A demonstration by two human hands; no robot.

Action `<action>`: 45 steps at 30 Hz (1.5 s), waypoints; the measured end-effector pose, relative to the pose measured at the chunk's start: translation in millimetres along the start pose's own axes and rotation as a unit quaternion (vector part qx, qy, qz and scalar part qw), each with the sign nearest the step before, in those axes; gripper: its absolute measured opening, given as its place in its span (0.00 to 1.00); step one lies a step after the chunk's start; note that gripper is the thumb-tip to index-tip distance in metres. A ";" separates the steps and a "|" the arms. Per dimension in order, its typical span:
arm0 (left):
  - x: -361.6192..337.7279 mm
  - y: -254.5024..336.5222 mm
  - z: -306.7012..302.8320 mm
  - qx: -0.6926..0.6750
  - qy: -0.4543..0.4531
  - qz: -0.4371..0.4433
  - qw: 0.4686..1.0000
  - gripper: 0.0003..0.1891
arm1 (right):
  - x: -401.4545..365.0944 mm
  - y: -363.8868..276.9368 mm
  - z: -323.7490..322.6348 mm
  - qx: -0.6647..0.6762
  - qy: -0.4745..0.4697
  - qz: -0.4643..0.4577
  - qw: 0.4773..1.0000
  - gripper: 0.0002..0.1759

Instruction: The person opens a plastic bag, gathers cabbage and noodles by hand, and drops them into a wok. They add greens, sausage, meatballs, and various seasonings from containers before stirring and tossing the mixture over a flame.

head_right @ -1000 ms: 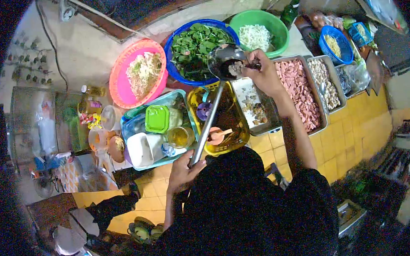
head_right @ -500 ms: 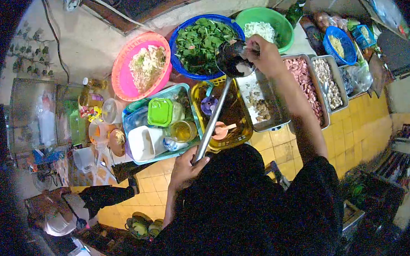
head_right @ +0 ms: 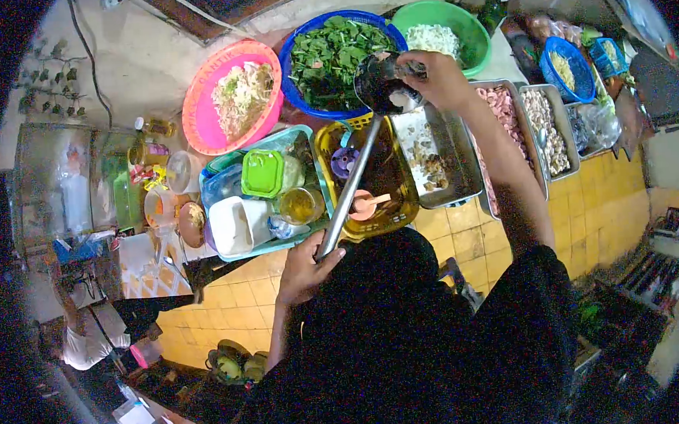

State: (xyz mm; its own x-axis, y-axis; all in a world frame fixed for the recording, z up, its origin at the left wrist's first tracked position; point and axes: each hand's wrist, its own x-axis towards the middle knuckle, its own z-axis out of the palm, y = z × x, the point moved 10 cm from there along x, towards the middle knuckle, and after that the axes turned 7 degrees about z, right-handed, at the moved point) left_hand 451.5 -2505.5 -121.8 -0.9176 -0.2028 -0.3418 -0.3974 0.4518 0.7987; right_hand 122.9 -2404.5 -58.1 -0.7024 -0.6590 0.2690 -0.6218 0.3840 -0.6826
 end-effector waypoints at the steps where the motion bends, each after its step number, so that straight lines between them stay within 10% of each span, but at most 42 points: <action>1: 0.5 1.1 -0.5 -0.005 0.012 0.013 1.000 0.18 | 1.4 0.7 2.2 -0.028 -0.015 0.016 0.999 0.12; 24: 1.6 7.0 16.8 -0.074 -0.002 -0.032 0.997 0.18 | 4.9 -5.9 3.7 -0.095 -0.042 -0.131 0.986 0.06; 37: 4.0 10.2 33.4 -0.132 -0.019 -0.085 0.987 0.15 | -5.4 23.3 7.1 -0.190 -0.093 -0.045 0.976 0.11; 45: -2.2 15.8 26.7 -0.191 0.000 -0.091 0.977 0.15 | -2.6 -0.6 -20.5 0.001 -0.062 0.016 0.998 0.15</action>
State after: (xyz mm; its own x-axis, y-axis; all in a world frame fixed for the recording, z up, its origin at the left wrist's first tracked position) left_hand 447.0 -2474.7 -121.7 -0.8325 -0.2497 -0.4947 -0.5214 0.0509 0.8518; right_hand 118.0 -2389.7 -44.4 -0.6745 -0.7205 0.1610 -0.5985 0.4060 -0.6906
